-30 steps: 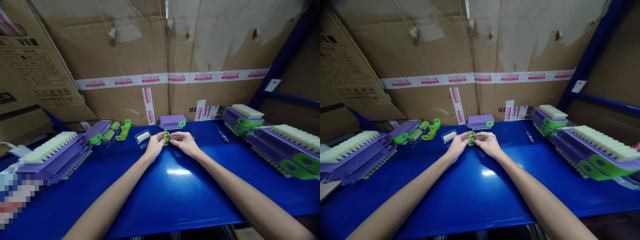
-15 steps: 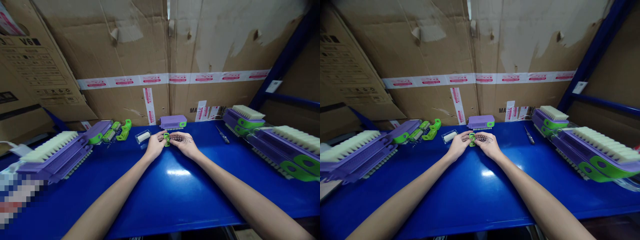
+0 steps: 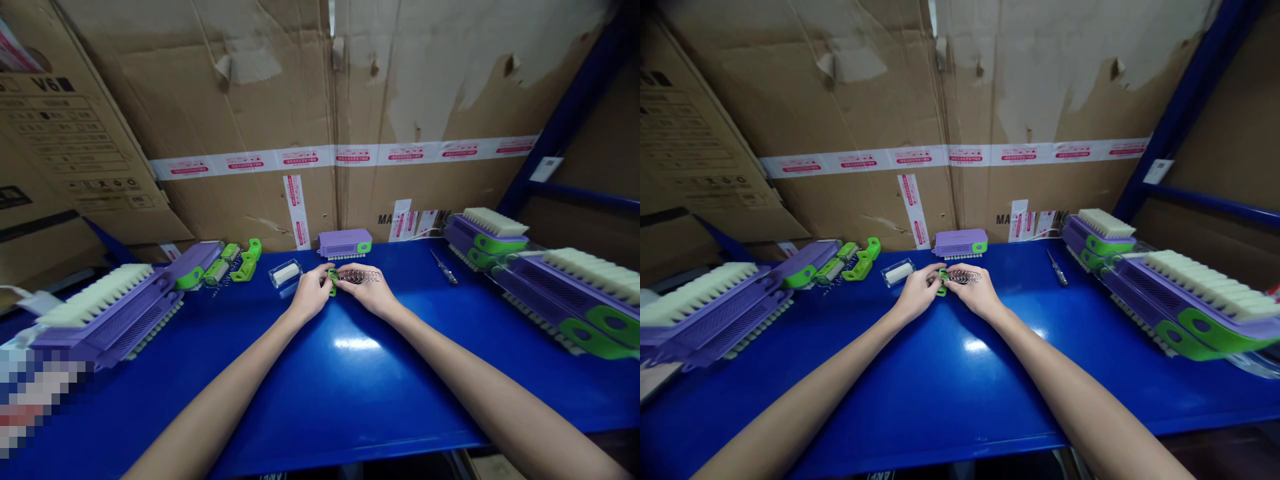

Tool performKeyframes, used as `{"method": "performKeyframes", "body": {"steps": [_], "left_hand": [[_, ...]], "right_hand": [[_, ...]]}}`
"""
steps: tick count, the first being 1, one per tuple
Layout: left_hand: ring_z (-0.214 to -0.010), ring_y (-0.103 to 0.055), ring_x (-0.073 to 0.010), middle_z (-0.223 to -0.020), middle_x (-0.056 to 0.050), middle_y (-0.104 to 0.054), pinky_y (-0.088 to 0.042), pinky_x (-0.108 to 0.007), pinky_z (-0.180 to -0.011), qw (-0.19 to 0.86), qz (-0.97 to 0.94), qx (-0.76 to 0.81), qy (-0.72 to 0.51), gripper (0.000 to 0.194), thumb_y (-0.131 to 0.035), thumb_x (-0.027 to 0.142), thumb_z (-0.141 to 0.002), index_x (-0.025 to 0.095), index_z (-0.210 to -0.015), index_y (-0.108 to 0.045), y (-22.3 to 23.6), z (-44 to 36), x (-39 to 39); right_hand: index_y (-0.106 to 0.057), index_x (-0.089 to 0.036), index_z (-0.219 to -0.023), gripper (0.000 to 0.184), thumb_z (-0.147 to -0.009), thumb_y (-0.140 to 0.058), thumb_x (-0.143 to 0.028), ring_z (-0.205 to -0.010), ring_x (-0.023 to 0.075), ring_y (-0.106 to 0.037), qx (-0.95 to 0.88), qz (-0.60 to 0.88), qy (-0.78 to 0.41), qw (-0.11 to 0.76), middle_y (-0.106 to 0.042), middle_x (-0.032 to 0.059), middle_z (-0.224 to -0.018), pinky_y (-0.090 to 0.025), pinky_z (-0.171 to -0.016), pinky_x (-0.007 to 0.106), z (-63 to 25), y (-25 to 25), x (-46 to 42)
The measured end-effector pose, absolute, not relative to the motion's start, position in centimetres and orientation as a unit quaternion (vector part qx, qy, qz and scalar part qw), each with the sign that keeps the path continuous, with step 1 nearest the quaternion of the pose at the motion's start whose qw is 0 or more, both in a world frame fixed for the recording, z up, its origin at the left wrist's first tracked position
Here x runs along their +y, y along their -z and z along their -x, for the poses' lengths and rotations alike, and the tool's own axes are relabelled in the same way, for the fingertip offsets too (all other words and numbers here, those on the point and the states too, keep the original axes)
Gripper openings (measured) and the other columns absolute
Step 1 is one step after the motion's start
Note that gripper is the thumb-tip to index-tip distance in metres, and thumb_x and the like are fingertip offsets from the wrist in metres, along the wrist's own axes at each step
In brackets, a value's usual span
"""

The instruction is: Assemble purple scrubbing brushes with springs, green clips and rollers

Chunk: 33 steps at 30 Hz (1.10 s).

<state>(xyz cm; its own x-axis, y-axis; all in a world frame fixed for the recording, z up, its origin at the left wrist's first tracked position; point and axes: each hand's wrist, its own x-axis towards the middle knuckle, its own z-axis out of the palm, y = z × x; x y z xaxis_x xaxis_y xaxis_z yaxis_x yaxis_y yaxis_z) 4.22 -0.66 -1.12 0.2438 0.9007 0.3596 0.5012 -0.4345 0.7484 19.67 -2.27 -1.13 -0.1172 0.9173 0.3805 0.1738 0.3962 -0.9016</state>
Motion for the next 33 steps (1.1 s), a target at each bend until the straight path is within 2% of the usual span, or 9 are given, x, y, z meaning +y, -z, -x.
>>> {"method": "performKeyframes", "body": {"steps": [7, 15, 20, 33], "left_hand": [[-0.062, -0.059, -0.0128, -0.066, -0.002, -0.065, -0.044, -0.022, -0.060, 0.343, -0.719, 0.441, -0.414, 0.035, -0.049, 0.010, -0.074, 0.009, -0.107, -0.062, 1.05, -4.38, -0.84], [-0.075, -0.063, -0.0149, -0.075, -0.004, -0.067, -0.049, -0.026, -0.072, 0.445, -0.676, 0.407, -0.423, 0.037, -0.051, 0.010, -0.074, 0.008, -0.110, -0.059, 0.31, -4.31, -1.26], [-0.078, -0.063, -0.0149, -0.081, -0.006, -0.067, -0.049, -0.028, -0.076, 0.461, -0.683, 0.402, -0.400, 0.050, -0.050, 0.003, -0.069, 0.008, -0.118, -0.055, 0.31, -4.41, -1.31], [-0.076, -0.062, -0.0146, -0.080, -0.006, -0.067, -0.048, -0.027, -0.074, 0.454, -0.700, 0.393, -0.387, 0.043, -0.051, 0.005, -0.071, 0.009, -0.114, -0.057, 0.43, -4.01, -0.94]], "right_hand": [[-0.072, -0.020, -0.090, 0.021, -0.070, -0.068, -0.017, -0.073, 0.0134, -0.061, -0.753, 0.386, -0.240, 0.475, -0.063, 0.0033, -0.086, -0.049, -0.070, 0.027, -20.38, 1.15, -2.21], [-0.072, -0.020, -0.087, 0.016, -0.071, -0.068, -0.017, -0.070, 0.0132, -0.060, -0.756, 0.399, -0.218, 0.472, -0.061, 0.0022, -0.079, -0.047, -0.066, 0.026, -20.43, 0.89, -2.11], [-0.072, -0.017, -0.087, 0.016, -0.071, -0.068, -0.019, -0.070, 0.0150, -0.062, -0.742, 0.420, -0.223, 0.472, -0.063, 0.0043, -0.081, -0.048, -0.066, 0.028, -20.51, 0.89, -2.09], [-0.071, -0.019, -0.082, 0.013, -0.070, -0.071, -0.024, -0.070, 0.0158, -0.063, -0.746, 0.421, -0.206, 0.474, -0.067, 0.0038, -0.078, -0.049, -0.067, 0.028, -20.26, 0.79, -2.13]]}}
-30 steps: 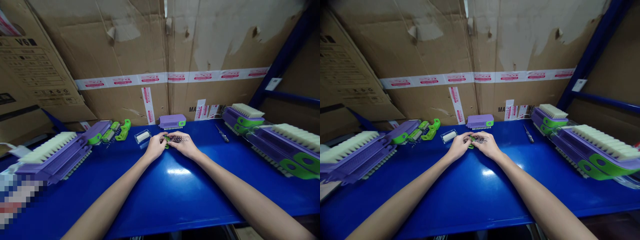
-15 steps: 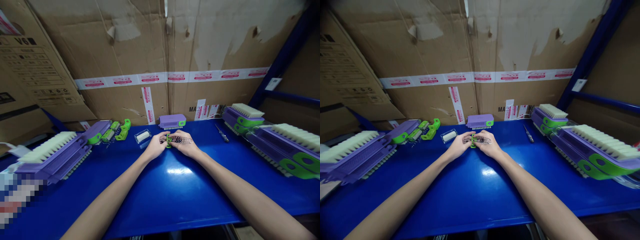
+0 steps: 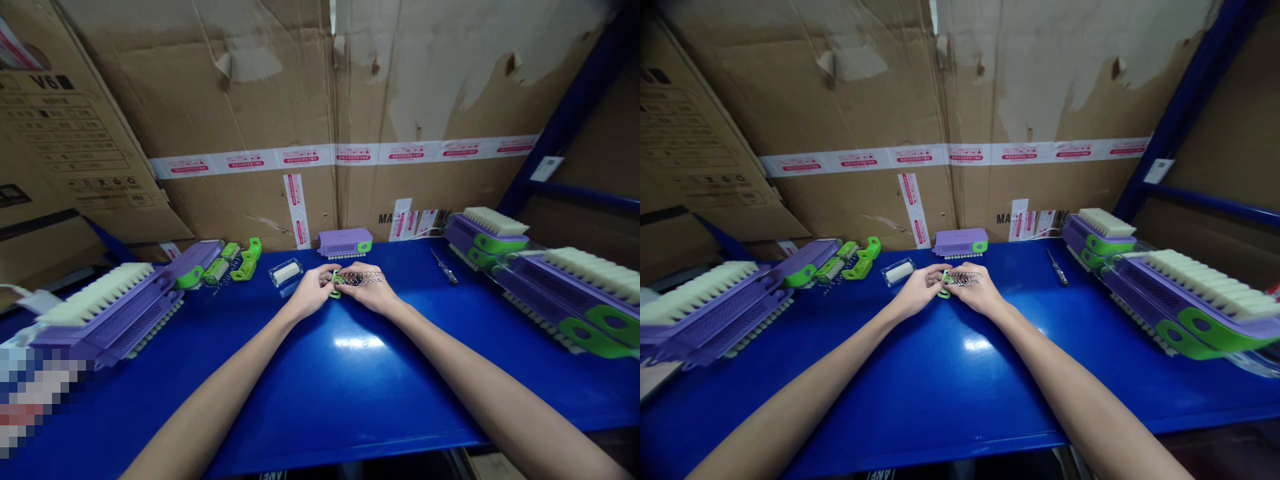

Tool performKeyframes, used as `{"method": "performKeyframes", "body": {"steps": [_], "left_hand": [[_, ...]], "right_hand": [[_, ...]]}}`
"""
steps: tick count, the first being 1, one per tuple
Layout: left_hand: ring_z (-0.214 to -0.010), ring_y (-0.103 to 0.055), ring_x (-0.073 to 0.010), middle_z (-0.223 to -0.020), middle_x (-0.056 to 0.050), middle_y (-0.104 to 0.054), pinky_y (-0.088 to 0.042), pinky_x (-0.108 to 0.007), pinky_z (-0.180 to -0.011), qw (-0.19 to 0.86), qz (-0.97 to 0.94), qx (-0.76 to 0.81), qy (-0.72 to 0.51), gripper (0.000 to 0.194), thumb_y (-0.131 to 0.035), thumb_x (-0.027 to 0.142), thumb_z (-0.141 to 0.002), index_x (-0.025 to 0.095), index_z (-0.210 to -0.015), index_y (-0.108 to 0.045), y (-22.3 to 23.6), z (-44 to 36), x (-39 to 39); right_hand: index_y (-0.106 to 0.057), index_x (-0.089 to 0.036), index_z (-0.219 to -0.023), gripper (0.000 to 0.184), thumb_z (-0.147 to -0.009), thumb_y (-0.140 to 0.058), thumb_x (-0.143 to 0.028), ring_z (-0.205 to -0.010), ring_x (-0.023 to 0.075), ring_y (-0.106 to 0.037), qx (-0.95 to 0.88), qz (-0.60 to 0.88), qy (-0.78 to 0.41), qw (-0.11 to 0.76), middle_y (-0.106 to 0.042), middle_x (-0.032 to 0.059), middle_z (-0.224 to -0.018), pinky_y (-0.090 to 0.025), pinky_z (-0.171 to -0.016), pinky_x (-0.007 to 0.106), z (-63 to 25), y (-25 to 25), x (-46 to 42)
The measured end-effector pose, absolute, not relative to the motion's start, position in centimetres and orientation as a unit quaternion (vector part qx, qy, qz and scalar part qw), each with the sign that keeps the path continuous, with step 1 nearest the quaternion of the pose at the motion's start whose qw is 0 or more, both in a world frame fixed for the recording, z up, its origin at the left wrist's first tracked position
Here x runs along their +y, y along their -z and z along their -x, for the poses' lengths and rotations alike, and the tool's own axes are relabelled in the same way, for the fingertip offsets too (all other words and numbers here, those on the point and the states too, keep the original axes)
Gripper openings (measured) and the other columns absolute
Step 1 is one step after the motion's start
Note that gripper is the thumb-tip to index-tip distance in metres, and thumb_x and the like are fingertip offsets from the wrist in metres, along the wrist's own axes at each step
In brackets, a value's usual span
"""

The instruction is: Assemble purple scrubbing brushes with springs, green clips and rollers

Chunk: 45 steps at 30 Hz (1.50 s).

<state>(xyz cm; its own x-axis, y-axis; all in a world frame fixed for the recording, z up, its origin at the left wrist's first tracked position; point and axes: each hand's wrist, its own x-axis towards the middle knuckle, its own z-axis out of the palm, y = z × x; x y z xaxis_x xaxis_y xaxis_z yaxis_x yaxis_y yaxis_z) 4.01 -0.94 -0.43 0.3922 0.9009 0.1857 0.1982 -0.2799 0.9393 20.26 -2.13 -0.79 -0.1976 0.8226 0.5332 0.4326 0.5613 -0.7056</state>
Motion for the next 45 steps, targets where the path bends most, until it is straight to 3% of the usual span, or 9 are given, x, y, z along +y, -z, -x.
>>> {"method": "performKeyframes", "body": {"steps": [8, 16, 20, 27, 37, 45], "left_hand": [[-0.082, -0.064, -0.0177, -0.084, -0.007, -0.069, -0.048, -0.029, -0.078, 0.488, -0.693, 0.372, -0.378, 0.040, -0.060, 0.011, -0.073, 0.010, -0.113, -0.059, 0.36, -3.80, -0.58], [-0.090, -0.065, -0.0191, -0.094, -0.009, -0.070, -0.048, -0.032, -0.084, 0.513, -0.697, 0.354, -0.356, 0.044, -0.056, 0.007, -0.073, 0.010, -0.117, -0.057, 0.38, -3.72, -0.38], [-0.088, -0.064, -0.0173, -0.095, -0.009, -0.070, -0.049, -0.027, -0.077, 0.506, -0.709, 0.338, -0.355, 0.050, -0.054, 0.003, -0.069, 0.010, -0.119, -0.057, 0.36, -3.71, -0.43], [-0.066, -0.060, -0.0099, -0.092, -0.009, -0.070, -0.045, -0.020, -0.060, 0.514, -0.702, 0.348, -0.348, 0.061, -0.056, -0.001, -0.061, 0.008, -0.122, -0.055, 0.29, -3.80, -0.50], [-0.086, -0.065, -0.0174, -0.095, -0.011, -0.069, -0.050, -0.032, -0.082, 0.532, -0.645, 0.387, -0.389, 0.061, -0.066, 0.004, -0.065, 0.006, -0.124, -0.051, 0.68, -3.94, -0.51], [-0.092, -0.065, -0.0210, -0.099, -0.010, -0.070, -0.050, -0.032, -0.082, 0.510, -0.659, 0.373, -0.407, 0.069, -0.066, 0.003, -0.061, 0.007, -0.127, -0.049, 1.01, -4.09, -0.75]], "right_hand": [[-0.070, -0.019, -0.085, 0.012, -0.073, -0.068, -0.021, -0.064, 0.0142, -0.057, -0.789, 0.407, -0.185, 0.421, -0.064, 0.0024, -0.074, -0.044, -0.061, 0.026, -20.89, 0.82, -1.83], [-0.069, -0.020, -0.085, 0.014, -0.072, -0.067, -0.023, -0.064, 0.0148, -0.057, -0.768, 0.436, -0.177, 0.435, -0.064, 0.0028, -0.075, -0.042, -0.060, 0.025, -20.78, 1.13, -1.93], [-0.068, -0.019, -0.086, 0.014, -0.073, -0.066, -0.025, -0.060, 0.0131, -0.054, -0.772, 0.437, -0.168, 0.431, -0.062, 0.0013, -0.070, -0.040, -0.057, 0.024, -20.73, 1.18, -1.95], [-0.070, -0.020, -0.083, 0.014, -0.071, -0.068, -0.028, -0.060, 0.0128, -0.053, -0.756, 0.468, -0.167, 0.426, -0.061, 0.0007, -0.068, -0.040, -0.057, 0.023, -20.56, 1.10, -1.80], [-0.066, -0.019, -0.105, 0.031, -0.074, -0.064, -0.018, -0.071, 0.0157, -0.058, -0.800, 0.410, -0.160, 0.408, -0.061, 0.0053, -0.086, -0.045, -0.064, 0.027, -20.95, 0.81, -2.10], [-0.068, -0.020, -0.096, 0.029, -0.071, -0.061, -0.008, -0.081, 0.0159, -0.060, -0.806, 0.364, -0.154, 0.440, -0.062, 0.0053, -0.097, -0.048, -0.068, 0.027, -20.55, 0.71, -2.14]]}}
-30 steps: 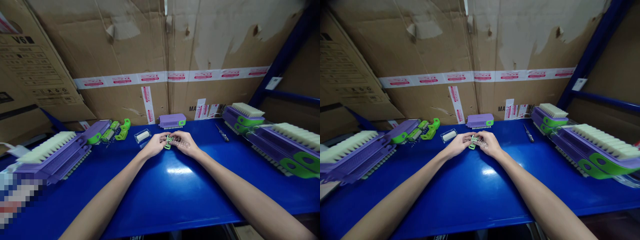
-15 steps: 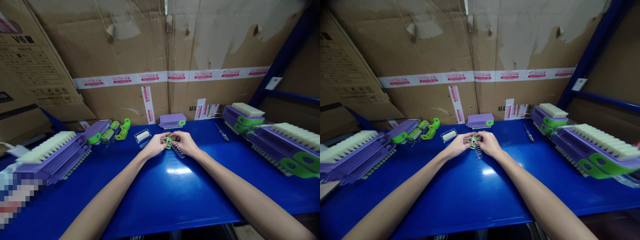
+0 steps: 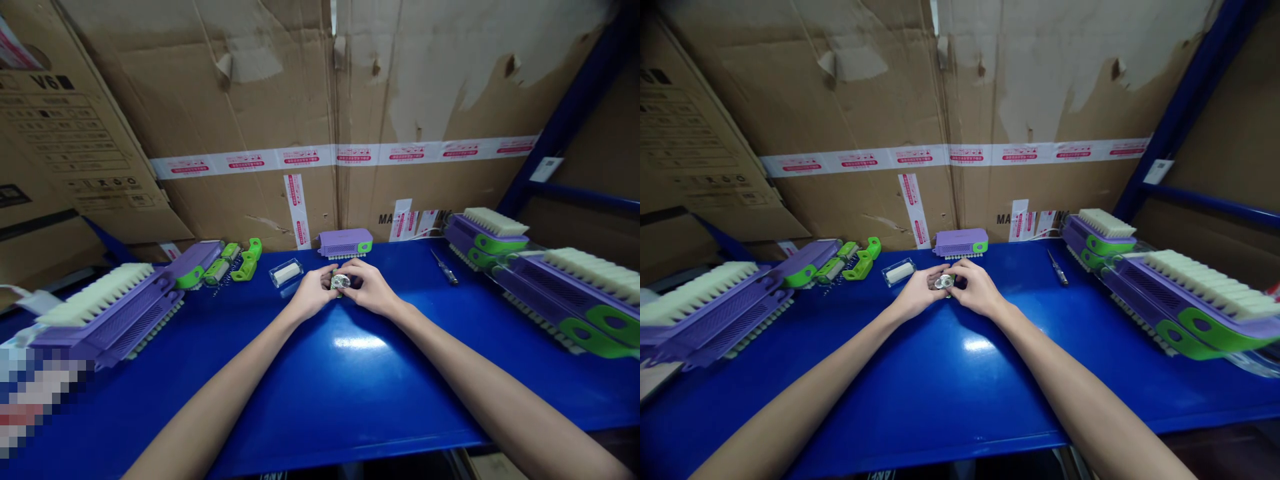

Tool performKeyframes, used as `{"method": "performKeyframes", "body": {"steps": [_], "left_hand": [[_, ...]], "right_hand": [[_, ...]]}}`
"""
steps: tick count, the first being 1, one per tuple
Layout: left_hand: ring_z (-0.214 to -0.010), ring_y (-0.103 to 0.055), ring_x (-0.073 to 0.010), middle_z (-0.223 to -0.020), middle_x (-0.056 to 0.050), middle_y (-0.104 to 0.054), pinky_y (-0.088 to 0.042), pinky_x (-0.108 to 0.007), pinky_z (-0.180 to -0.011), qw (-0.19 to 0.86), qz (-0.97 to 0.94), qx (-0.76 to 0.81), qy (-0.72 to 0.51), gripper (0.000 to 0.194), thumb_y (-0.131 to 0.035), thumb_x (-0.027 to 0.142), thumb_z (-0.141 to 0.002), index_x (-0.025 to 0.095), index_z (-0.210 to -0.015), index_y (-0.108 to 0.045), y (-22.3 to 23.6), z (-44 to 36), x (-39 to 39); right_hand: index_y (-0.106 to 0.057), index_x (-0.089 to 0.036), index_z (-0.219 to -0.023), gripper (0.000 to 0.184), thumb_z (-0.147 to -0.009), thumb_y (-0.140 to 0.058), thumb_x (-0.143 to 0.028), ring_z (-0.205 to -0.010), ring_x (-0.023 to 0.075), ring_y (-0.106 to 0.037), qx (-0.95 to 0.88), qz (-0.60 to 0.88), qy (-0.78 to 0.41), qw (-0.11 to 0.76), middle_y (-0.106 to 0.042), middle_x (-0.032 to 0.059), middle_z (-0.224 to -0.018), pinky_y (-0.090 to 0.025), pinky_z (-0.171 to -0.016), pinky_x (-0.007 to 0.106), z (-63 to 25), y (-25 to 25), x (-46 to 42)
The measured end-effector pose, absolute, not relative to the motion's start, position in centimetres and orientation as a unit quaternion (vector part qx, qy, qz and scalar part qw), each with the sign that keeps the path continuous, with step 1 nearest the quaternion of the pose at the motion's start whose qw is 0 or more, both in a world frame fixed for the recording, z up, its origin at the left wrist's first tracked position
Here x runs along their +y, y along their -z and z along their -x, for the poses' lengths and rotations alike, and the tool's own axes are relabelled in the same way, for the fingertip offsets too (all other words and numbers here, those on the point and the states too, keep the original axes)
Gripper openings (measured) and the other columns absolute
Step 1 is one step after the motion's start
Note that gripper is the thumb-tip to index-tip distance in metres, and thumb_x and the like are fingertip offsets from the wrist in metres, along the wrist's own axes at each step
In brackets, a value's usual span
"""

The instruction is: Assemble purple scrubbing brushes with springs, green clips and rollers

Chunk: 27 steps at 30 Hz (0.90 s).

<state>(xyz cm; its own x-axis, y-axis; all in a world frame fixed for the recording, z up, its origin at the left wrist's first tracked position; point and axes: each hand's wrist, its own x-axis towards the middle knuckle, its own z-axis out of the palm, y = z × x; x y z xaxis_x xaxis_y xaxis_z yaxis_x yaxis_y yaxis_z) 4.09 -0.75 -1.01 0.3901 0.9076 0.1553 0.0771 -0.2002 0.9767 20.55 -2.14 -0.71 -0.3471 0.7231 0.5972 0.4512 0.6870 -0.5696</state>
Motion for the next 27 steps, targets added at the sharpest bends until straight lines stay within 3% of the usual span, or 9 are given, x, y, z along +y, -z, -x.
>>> {"method": "performKeyframes", "body": {"steps": [4, 10, 15, 20, 27], "left_hand": [[-0.084, -0.065, -0.0194, -0.096, -0.009, -0.070, -0.051, -0.029, -0.076, 0.440, -0.695, 0.395, -0.409, 0.063, -0.064, 0.004, -0.060, 0.008, -0.123, -0.055, 1.7, -4.1, -0.4], [-0.078, -0.063, -0.0175, -0.089, -0.005, -0.069, -0.050, -0.029, -0.073, 0.360, -0.755, 0.409, -0.365, 0.071, -0.065, 0.011, -0.064, 0.010, -0.132, -0.046, 1.5, -3.9, -0.7], [-0.076, -0.059, -0.0148, -0.090, -0.004, -0.064, -0.049, -0.028, -0.071, 0.336, -0.785, 0.405, -0.328, 0.079, -0.069, 0.014, -0.062, 0.010, -0.135, -0.040, 0.8, -3.5, -1.0], [-0.069, -0.057, -0.0117, -0.082, 0.000, -0.060, -0.046, -0.024, -0.062, 0.309, -0.800, 0.391, -0.335, 0.067, -0.065, 0.016, -0.068, 0.015, -0.131, -0.042, 0.9, -3.5, -1.1], [-0.100, -0.058, -0.0190, -0.114, -0.008, -0.058, -0.049, -0.032, -0.082, 0.257, -0.796, 0.391, -0.384, 0.057, -0.068, 0.019, -0.068, 0.018, -0.119, -0.042, 1.0, -3.8, -1.5]], "right_hand": [[-0.067, -0.020, -0.098, 0.029, -0.072, -0.063, -0.009, -0.089, 0.0193, -0.061, -0.823, 0.332, -0.105, 0.449, -0.067, 0.0065, -0.099, -0.048, -0.079, 0.033, -20.4, 0.5, -2.3], [-0.067, -0.019, -0.094, 0.019, -0.077, -0.060, -0.013, -0.084, 0.0198, -0.062, -0.833, 0.331, -0.085, 0.435, -0.069, 0.0075, -0.091, -0.049, -0.075, 0.034, -20.6, 0.5, -2.4], [-0.068, -0.020, -0.093, 0.018, -0.076, -0.063, -0.019, -0.085, 0.0187, -0.065, -0.786, 0.355, -0.162, 0.480, -0.070, 0.0059, -0.093, -0.050, -0.080, 0.034, -21.0, 0.8, -2.2], [-0.069, -0.019, -0.087, 0.017, -0.069, -0.068, -0.019, -0.084, 0.0190, -0.067, -0.702, 0.399, -0.291, 0.513, -0.072, 0.0038, -0.089, -0.052, -0.081, 0.033, -20.7, 0.4, -2.2], [-0.067, -0.018, -0.082, 0.020, -0.063, -0.071, -0.022, -0.078, 0.0184, -0.067, -0.639, 0.398, -0.399, 0.523, -0.071, 0.0022, -0.080, -0.053, -0.076, 0.033, -20.4, -0.1, -2.0]]}}
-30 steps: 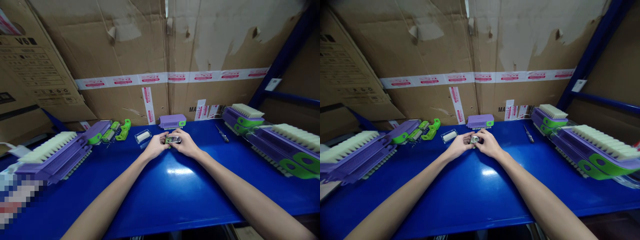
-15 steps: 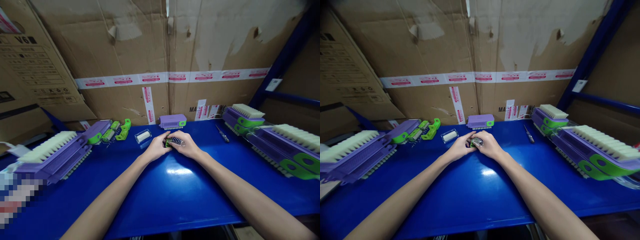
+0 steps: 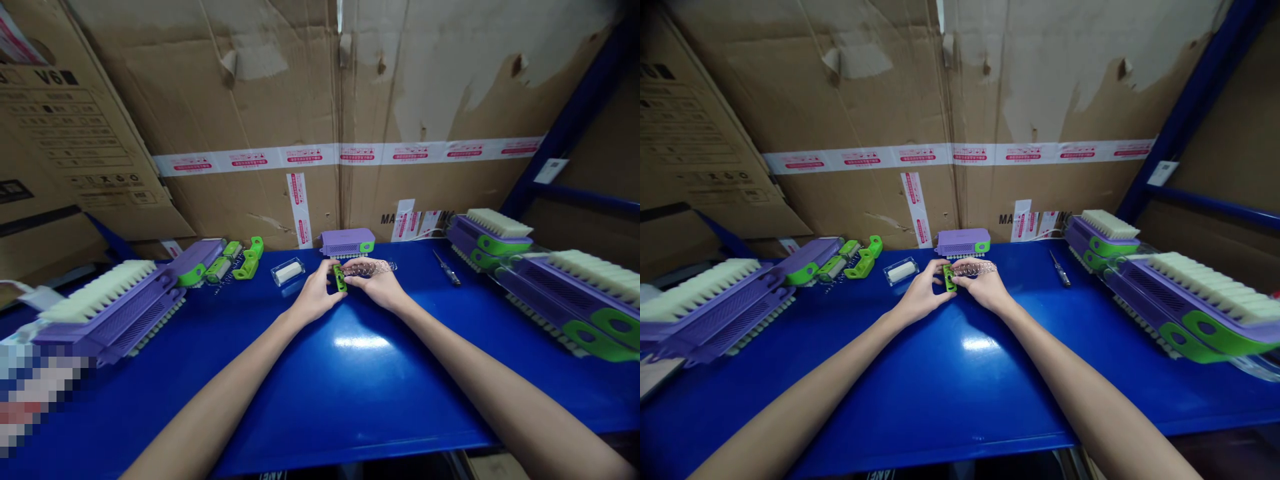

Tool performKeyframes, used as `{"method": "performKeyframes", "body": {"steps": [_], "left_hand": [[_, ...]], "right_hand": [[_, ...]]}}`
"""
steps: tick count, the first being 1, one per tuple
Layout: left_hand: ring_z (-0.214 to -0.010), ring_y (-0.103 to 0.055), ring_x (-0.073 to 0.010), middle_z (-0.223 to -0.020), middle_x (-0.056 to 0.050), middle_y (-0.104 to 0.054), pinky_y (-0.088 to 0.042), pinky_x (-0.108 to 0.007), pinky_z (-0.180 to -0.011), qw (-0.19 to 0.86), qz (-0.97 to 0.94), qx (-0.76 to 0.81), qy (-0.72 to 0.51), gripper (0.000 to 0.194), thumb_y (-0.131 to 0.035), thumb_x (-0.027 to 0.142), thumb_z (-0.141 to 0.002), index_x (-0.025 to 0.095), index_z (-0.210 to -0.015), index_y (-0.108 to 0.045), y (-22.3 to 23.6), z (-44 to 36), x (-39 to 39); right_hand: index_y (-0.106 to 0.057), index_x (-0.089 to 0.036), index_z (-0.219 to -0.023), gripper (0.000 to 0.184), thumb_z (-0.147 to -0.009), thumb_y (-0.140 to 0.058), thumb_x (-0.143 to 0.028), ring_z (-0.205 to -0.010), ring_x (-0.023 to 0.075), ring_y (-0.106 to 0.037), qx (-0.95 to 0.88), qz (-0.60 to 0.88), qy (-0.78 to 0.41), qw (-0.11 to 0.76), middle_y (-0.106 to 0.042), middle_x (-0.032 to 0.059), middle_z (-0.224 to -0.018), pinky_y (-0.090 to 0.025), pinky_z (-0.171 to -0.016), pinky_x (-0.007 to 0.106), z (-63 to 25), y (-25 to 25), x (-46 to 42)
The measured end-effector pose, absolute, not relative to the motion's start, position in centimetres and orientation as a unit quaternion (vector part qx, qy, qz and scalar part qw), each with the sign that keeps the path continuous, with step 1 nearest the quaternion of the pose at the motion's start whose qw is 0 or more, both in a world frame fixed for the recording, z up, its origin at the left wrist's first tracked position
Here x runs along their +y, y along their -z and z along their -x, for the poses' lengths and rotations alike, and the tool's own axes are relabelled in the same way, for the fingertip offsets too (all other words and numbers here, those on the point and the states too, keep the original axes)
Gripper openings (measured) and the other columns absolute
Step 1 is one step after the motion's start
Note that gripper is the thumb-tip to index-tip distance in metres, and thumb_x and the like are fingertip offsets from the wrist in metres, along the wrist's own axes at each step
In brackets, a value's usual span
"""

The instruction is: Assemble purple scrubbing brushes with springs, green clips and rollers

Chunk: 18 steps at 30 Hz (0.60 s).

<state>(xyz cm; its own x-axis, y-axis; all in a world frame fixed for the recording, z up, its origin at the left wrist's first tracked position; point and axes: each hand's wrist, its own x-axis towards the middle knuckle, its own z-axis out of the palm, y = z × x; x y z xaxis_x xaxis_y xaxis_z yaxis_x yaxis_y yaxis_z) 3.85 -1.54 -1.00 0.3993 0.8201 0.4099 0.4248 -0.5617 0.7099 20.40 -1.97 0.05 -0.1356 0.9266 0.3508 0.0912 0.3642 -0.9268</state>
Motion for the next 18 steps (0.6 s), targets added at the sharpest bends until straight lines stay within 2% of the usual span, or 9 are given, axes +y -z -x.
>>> {"method": "performKeyframes", "body": {"steps": [7, 13, 18], "left_hand": [[-0.099, -0.059, -0.0203, -0.112, -0.007, -0.058, -0.049, -0.035, -0.085, 0.181, -0.795, 0.412, -0.407, 0.049, -0.069, 0.020, -0.068, 0.019, -0.110, -0.045, 1.2, -3.9, -1.7], [-0.101, -0.056, -0.0216, -0.108, -0.008, -0.056, -0.048, -0.036, -0.086, 0.117, -0.789, 0.426, -0.428, 0.046, -0.067, 0.018, -0.068, 0.018, -0.108, -0.043, 1.6, -4.1, -1.8], [-0.102, -0.053, -0.0226, -0.106, -0.008, -0.054, -0.047, -0.039, -0.089, 0.032, -0.806, 0.402, -0.433, 0.043, -0.062, 0.013, -0.071, 0.018, -0.109, -0.042, 1.9, -4.1, -1.8]], "right_hand": [[-0.065, -0.018, -0.078, 0.023, -0.058, -0.075, -0.023, -0.071, 0.0166, -0.066, -0.585, 0.402, -0.442, 0.549, -0.070, 0.0002, -0.073, -0.054, -0.071, 0.031, -19.9, 0.0, -1.8], [-0.065, -0.017, -0.079, 0.028, -0.055, -0.077, -0.024, -0.076, 0.0176, -0.067, -0.543, 0.413, -0.458, 0.570, -0.071, 0.0027, -0.079, -0.053, -0.076, 0.032, -19.3, 0.1, -2.0], [-0.065, -0.015, -0.076, 0.033, -0.050, -0.081, -0.027, -0.076, 0.0194, -0.067, -0.498, 0.434, -0.466, 0.588, -0.071, 0.0037, -0.075, -0.053, -0.078, 0.035, -18.9, -0.2, -2.5]]}}
